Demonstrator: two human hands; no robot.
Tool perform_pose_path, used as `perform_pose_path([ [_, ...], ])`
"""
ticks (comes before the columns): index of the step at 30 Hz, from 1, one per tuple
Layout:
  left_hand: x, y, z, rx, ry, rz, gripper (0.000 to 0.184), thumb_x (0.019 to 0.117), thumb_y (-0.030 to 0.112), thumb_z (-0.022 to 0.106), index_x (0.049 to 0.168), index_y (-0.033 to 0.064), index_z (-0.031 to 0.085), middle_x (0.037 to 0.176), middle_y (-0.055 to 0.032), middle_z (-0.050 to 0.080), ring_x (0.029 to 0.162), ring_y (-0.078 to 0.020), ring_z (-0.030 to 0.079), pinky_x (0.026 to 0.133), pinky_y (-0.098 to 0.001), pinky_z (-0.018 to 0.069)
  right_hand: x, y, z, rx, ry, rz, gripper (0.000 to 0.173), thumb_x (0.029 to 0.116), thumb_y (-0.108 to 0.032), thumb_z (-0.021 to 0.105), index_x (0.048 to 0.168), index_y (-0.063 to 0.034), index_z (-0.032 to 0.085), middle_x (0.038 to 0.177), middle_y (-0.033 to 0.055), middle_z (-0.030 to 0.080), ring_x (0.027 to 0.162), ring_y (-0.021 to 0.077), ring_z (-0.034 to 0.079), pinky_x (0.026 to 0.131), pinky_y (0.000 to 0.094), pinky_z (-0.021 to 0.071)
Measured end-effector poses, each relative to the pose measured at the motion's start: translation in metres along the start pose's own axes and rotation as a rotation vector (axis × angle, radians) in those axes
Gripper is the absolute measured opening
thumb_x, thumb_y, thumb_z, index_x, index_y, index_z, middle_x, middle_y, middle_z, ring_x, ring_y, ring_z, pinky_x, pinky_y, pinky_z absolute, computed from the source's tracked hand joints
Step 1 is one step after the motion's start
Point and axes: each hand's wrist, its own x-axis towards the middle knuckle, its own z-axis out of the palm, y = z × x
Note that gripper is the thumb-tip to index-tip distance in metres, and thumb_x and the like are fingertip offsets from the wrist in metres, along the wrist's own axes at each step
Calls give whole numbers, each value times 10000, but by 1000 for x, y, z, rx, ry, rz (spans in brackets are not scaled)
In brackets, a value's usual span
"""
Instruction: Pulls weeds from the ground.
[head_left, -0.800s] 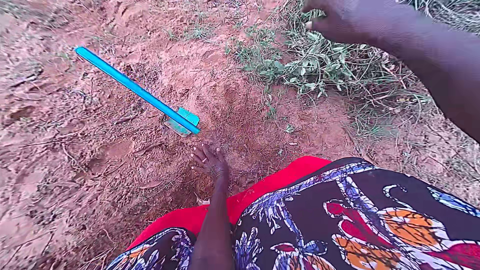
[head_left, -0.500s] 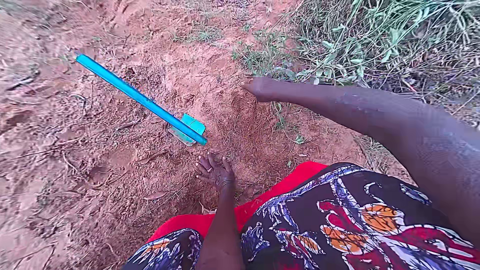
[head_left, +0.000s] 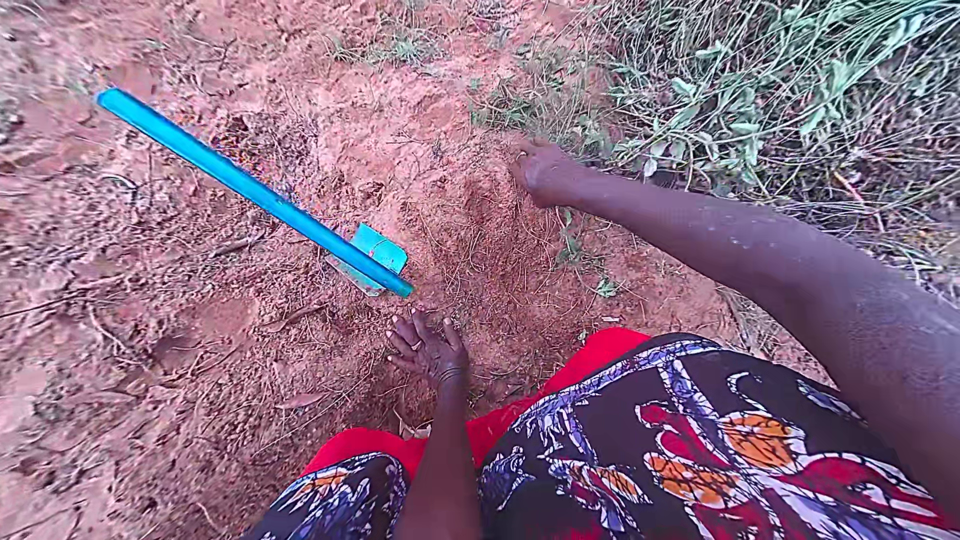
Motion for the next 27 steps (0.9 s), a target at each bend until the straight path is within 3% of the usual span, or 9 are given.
perform_pose_path([
  [4, 0, -1, 0, -1, -4, 0, 730, 1000, 530, 354, 1566, 71, 407, 1647, -273, 269, 1528, -533, 169, 1156, -758, 74, 5, 0, 2, 224, -38, 212, 564, 905, -169, 728, 1380, 65, 533, 1327, 322, 586, 1323, 517, 494, 1014, 684, 419],
  [7, 1, 1, -3, 2, -19, -4, 722, 1004, 523, 352, 1572, 80, 399, 1653, -265, 259, 1532, -528, 158, 1159, -754, 69, -3, 4, -17, 255, -116, 325, 454, 949, -206, 673, 1266, 107, 585, 1255, 341, 609, 1227, 522, 569, 941, 693, 455],
  [11, 1, 2, -6, 14, -43, -7, 713, 1004, 513, 376, 1572, 82, 404, 1652, -261, 265, 1533, -516, 178, 1165, -749, 79, -3, 10, -22, 134, -207, 304, 358, 949, -211, 693, 1077, 121, 646, 1167, 336, 637, 1145, 508, 611, 869, 695, 470],
  [14, 2, 2, -7, -2, -59, -6, 705, 1008, 500, 390, 1579, 86, 389, 1666, -255, 232, 1540, -512, 151, 1167, -748, 59, -1, 10, -23, 115, -223, 311, 335, 931, -156, 711, 1105, 124, 647, 1200, 341, 630, 1165, 513, 601, 881, 705, 461],
  [18, 1, 1, -5, -1, -47, -6, 707, 1008, 512, 385, 1579, 95, 393, 1665, -250, 240, 1542, -505, 154, 1171, -742, 60, -12, 0, -20, 184, -180, 356, 304, 987, -124, 620, 1172, 116, 639, 1253, 346, 615, 1209, 527, 579, 925, 713, 442],
  [23, 1, 0, -4, 5, -15, 3, 702, 1006, 513, 370, 1576, 105, 402, 1660, -248, 258, 1539, -509, 163, 1160, -752, 70, -19, -13, -17, 85, -195, 347, 256, 1024, -53, 522, 1158, 130, 642, 1250, 324, 626, 1213, 495, 591, 941, 654, 463],
  [27, 1, 1, -4, -11, -16, 7, 690, 1010, 504, 384, 1575, 108, 406, 1663, -238, 257, 1539, -501, 173, 1158, -755, 74, -18, -10, -25, 97, -239, 377, 346, 985, -131, 621, 1226, 117, 614, 1276, 328, 605, 1214, 499, 581, 920, 675, 464],
])
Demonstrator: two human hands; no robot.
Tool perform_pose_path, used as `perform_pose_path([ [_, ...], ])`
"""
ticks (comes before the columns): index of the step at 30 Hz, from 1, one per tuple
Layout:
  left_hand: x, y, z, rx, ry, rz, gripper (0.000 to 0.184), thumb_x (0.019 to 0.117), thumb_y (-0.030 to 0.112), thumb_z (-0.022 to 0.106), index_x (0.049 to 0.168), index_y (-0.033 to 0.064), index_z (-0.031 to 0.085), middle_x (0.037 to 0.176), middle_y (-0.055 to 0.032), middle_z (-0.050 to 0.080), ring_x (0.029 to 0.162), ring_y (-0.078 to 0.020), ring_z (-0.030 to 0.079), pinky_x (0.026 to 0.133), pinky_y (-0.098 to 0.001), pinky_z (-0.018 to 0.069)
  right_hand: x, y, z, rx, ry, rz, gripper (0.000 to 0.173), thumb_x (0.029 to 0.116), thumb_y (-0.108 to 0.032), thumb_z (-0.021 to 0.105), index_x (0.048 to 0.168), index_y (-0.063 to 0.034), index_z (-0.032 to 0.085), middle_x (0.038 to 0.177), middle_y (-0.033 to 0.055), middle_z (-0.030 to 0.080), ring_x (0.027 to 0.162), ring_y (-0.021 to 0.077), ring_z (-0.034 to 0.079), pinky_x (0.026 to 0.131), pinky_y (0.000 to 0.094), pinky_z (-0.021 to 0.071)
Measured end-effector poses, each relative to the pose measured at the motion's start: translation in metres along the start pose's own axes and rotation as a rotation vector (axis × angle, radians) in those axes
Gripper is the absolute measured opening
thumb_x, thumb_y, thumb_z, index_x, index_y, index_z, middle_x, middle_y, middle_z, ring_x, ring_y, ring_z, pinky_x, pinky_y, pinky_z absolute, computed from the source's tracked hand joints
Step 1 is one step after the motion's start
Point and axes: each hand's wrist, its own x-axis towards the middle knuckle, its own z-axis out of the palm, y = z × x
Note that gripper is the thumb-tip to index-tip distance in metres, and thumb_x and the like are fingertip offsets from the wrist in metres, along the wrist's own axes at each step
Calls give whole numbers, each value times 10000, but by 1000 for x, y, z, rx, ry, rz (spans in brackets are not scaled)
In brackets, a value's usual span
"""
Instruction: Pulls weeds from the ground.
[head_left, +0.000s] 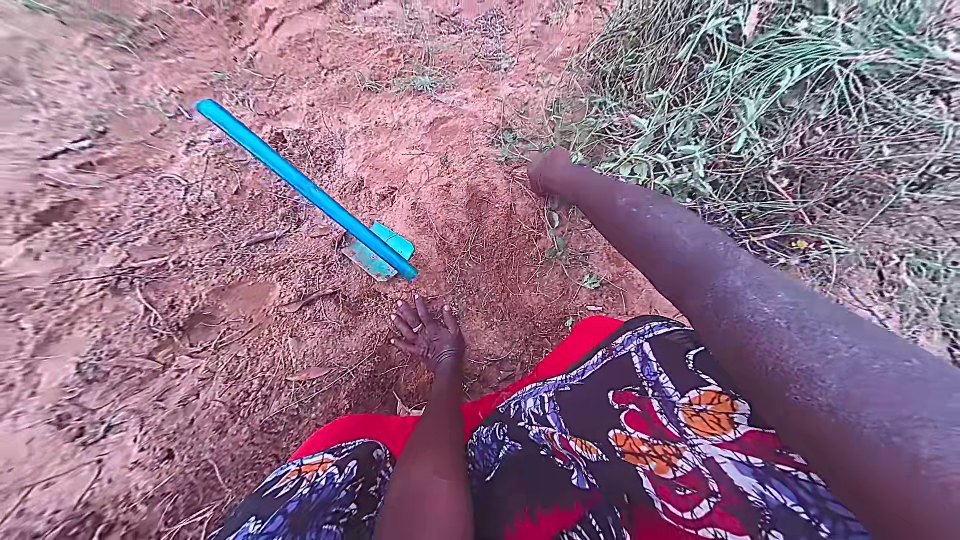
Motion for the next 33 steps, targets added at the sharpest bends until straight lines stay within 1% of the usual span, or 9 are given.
perform_pose_path([
  [3, 0, 1, -2, -12, -20, -14, 691, 1009, 503, 392, 1582, 117, 396, 1670, -226, 248, 1548, -488, 155, 1163, -750, 57, -2, 5, 2, -11, -6, -42, 368, 965, -149, 672, 1222, 111, 622, 1283, 333, 602, 1235, 503, 566, 946, 683, 451],
  [5, 0, 1, -2, -12, -21, -16, 687, 1007, 504, 398, 1584, 130, 396, 1671, -226, 246, 1550, -484, 151, 1165, -749, 54, -7, 4, 12, -58, 44, -89, 309, 970, -107, 652, 1175, 124, 641, 1247, 335, 620, 1204, 509, 585, 923, 676, 467],
  [8, 0, 1, -2, -13, -19, -12, 686, 1004, 494, 414, 1585, 129, 395, 1671, -229, 243, 1549, -485, 155, 1168, -744, 64, -13, 8, 22, -114, 82, -144, 283, 988, -68, 598, 1192, 126, 627, 1246, 312, 628, 1185, 486, 604, 897, 644, 489],
  [11, 0, -1, -2, -10, -18, -8, 689, 1007, 496, 398, 1591, 129, 383, 1671, -224, 247, 1548, -487, 156, 1165, -748, 66, -19, 13, 26, -63, 93, -165, 272, 1006, -76, 569, 1192, 112, 634, 1251, 308, 631, 1204, 484, 595, 942, 647, 464],
  [17, 0, -2, -1, -5, -32, -10, 679, 1002, 486, 408, 1585, 138, 397, 1668, -219, 259, 1546, -490, 160, 1165, -746, 63, -32, 19, 44, 33, 116, -128, 266, 1046, -131, 513, 1123, 86, 646, 1144, 314, 659, 1117, 501, 637, 861, 661, 499],
  [22, 0, -2, 1, -2, 10, -7, 700, 987, 503, 395, 1564, 109, 430, 1646, -240, 300, 1525, -518, 202, 1152, -757, 93, -35, 19, 40, 86, 79, -81, 314, 1076, -185, 464, 1184, 64, 623, 1130, 313, 668, 1104, 504, 649, 861, 651, 500],
  [26, 1, 0, 1, 14, 11, -10, 705, 996, 512, 380, 1567, 101, 420, 1646, -251, 291, 1527, -515, 200, 1153, -755, 101, -19, 27, 27, 65, 82, -51, 290, 1058, -168, 513, 1191, 61, 630, 1158, 304, 666, 1128, 497, 638, 885, 659, 483],
  [31, 0, -3, 3, 14, 20, -5, 700, 1000, 515, 380, 1564, 102, 424, 1647, -252, 286, 1529, -508, 203, 1154, -755, 100, 9, 27, 17, 132, 109, 53, 291, 1041, -142, 514, 1106, 100, 662, 1187, 320, 660, 1158, 508, 623, 885, 684, 472],
  [33, 0, -1, 2, 8, 19, -6, 695, 1004, 511, 377, 1567, 105, 422, 1649, -249, 286, 1531, -506, 200, 1155, -754, 98, 7, 28, 11, 91, 94, -10, 305, 1038, -179, 532, 1084, 91, 666, 1175, 318, 658, 1160, 503, 619, 900, 679, 471],
])
